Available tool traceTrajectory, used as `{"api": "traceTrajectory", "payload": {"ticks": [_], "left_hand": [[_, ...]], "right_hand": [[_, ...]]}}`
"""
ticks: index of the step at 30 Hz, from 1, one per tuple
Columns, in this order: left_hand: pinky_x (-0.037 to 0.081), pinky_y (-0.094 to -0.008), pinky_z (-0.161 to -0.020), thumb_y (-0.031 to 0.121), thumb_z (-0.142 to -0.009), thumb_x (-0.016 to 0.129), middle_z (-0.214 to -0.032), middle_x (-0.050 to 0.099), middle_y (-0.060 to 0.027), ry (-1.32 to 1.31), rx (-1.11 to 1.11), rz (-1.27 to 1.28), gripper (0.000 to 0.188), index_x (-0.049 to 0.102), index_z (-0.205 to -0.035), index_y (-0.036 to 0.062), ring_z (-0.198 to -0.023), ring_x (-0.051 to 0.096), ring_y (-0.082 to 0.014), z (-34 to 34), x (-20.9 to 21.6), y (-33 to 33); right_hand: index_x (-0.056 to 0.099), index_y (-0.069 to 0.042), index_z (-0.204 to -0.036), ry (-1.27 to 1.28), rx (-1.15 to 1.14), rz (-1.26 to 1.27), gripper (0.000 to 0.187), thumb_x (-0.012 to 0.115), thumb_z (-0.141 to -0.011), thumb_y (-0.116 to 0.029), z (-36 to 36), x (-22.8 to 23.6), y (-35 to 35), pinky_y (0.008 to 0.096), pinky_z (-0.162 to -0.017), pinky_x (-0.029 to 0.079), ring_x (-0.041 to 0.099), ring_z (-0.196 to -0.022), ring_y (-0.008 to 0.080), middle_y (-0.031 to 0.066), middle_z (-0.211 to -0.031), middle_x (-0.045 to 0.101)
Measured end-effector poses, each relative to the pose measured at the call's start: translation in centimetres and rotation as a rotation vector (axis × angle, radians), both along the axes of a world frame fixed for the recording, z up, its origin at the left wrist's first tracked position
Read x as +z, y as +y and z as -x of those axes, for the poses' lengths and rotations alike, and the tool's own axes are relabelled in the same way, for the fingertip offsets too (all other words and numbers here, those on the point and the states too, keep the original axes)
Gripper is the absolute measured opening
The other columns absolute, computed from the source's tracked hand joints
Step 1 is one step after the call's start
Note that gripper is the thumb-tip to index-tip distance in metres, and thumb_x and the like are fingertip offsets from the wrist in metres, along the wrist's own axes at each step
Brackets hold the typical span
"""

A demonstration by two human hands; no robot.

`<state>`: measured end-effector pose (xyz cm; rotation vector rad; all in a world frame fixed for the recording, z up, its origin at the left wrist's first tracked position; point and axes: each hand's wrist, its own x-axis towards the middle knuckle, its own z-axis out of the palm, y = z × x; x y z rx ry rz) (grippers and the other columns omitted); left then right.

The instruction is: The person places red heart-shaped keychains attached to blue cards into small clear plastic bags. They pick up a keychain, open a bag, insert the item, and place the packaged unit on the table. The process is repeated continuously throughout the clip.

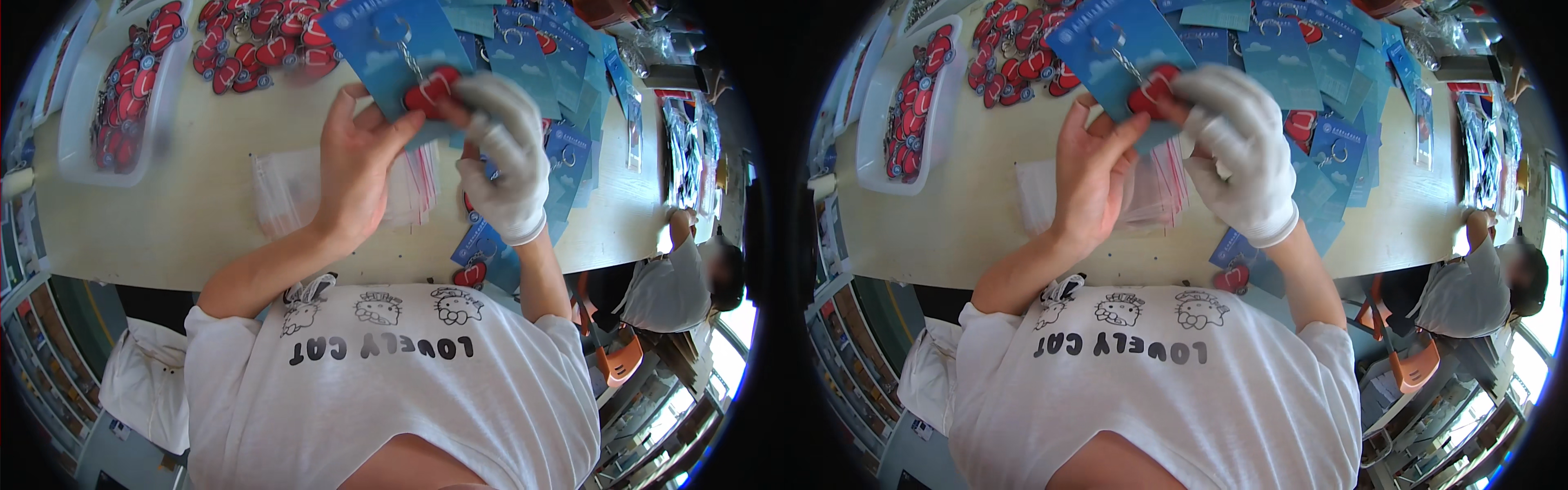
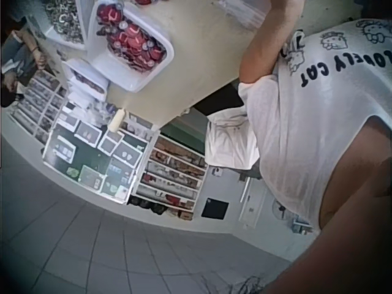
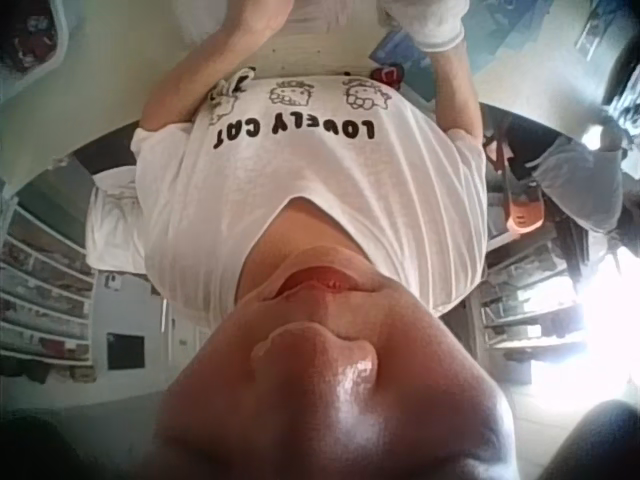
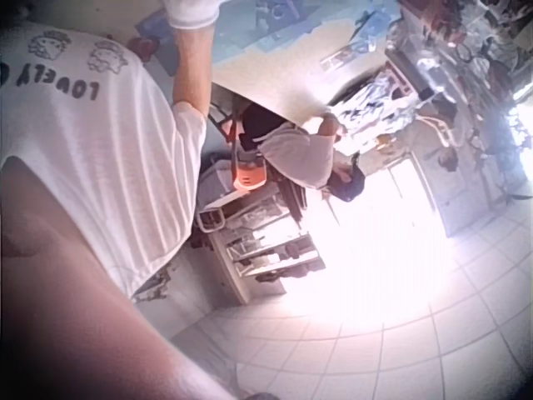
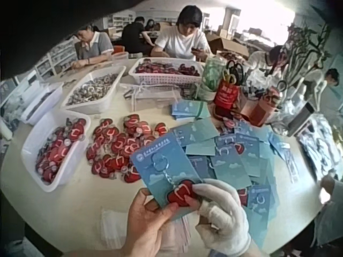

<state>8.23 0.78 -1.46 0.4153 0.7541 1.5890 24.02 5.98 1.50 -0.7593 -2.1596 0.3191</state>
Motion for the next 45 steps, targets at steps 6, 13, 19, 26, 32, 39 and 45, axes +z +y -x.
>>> {"api": "traceTrajectory", "payload": {"ticks": [6, 13, 19, 26, 32, 39, 45], "left_hand": [[0.046, -0.0318, -0.093, -0.005, -0.087, 0.059, -0.115, 0.059, -0.0134, 0.148, 0.141, -0.149, 0.041, 0.040, -0.122, 0.0025, -0.106, 0.058, -0.0172, -0.6, 1.1, -0.3], [0.033, -0.0398, -0.085, 0.025, -0.059, 0.084, -0.105, 0.055, -0.0067, 1.835, 0.086, -0.233, 0.065, 0.053, -0.113, 0.0079, -0.098, 0.048, -0.0262, 5.0, -1.3, -1.5], [0.032, -0.0365, -0.086, 0.023, -0.064, 0.083, -0.091, 0.055, -0.0023, 1.766, -0.229, -0.100, 0.044, 0.054, -0.094, 0.0091, -0.093, 0.051, -0.0207, 7.2, -3.2, -2.8], [0.037, -0.0337, -0.081, 0.007, -0.063, 0.081, -0.081, 0.057, -0.0029, 1.653, -0.047, -0.310, 0.030, 0.057, -0.081, 0.0075, -0.084, 0.053, -0.0207, 7.3, -3.8, -2.3], [0.045, -0.0251, -0.071, -0.001, -0.072, 0.075, -0.075, 0.063, -0.0032, 1.113, -0.295, -0.040, 0.012, 0.065, -0.077, 0.0029, -0.075, 0.057, -0.0118, 9.1, -2.2, -2.2], [0.049, -0.0225, -0.068, 0.006, -0.078, 0.073, -0.076, 0.066, -0.0035, 0.681, -0.492, 0.122, 0.009, 0.068, -0.081, -0.0002, -0.070, 0.060, -0.0092, 9.8, -0.3, -1.1], [0.048, -0.0228, -0.065, 0.004, -0.079, 0.071, -0.076, 0.066, -0.0044, 0.660, -0.541, 0.113, 0.006, 0.066, -0.081, 0.0004, -0.068, 0.060, -0.0093, 9.4, -0.2, -0.5]], "right_hand": [[0.056, 0.000, -0.116, 0.724, 0.049, 1.091, 0.033, 0.065, -0.085, -0.009, 2.4, -0.1, -2.2, 0.0244, -0.083, 0.044, 0.055, -0.094, 0.0096, 0.0006, -0.099, 0.062], [0.047, 0.001, -0.115, 0.743, -0.258, 0.901, 0.026, 0.050, -0.094, -0.014, -1.6, -2.5, -1.6, 0.0243, -0.075, 0.045, 0.050, -0.076, 0.0068, 0.0017, -0.089, 0.054], [0.054, -0.002, -0.107, 0.835, -0.343, 0.926, 0.027, 0.055, -0.094, -0.025, -3.0, -2.6, -0.6, 0.0208, -0.070, 0.039, 0.044, -0.072, 0.0048, -0.0025, -0.084, 0.051], [0.058, -0.001, -0.109, 0.587, -0.437, 0.886, 0.033, 0.055, -0.093, -0.030, -4.2, -3.6, -1.6, 0.0206, -0.063, 0.033, 0.039, -0.070, 0.0052, -0.0036, -0.079, 0.049], [0.055, 0.002, -0.116, 0.357, -0.466, 0.766, 0.037, 0.052, -0.093, -0.027, -5.4, -2.5, -0.9, 0.0211, -0.068, 0.036, 0.042, -0.075, 0.0067, -0.0003, -0.088, 0.054], [0.049, 0.005, -0.125, 0.295, -0.306, 0.887, 0.045, 0.054, -0.092, -0.025, -6.0, -1.4, 1.6, 0.0218, -0.072, 0.039, 0.043, -0.079, 0.0077, 0.0015, -0.095, 0.054], [0.041, 0.005, -0.135, 0.145, -0.077, 0.951, 0.053, 0.053, -0.090, -0.019, -6.2, -0.5, 2.2, 0.0219, -0.076, 0.041, 0.046, -0.083, 0.0082, 0.0029, -0.101, 0.056]]}}
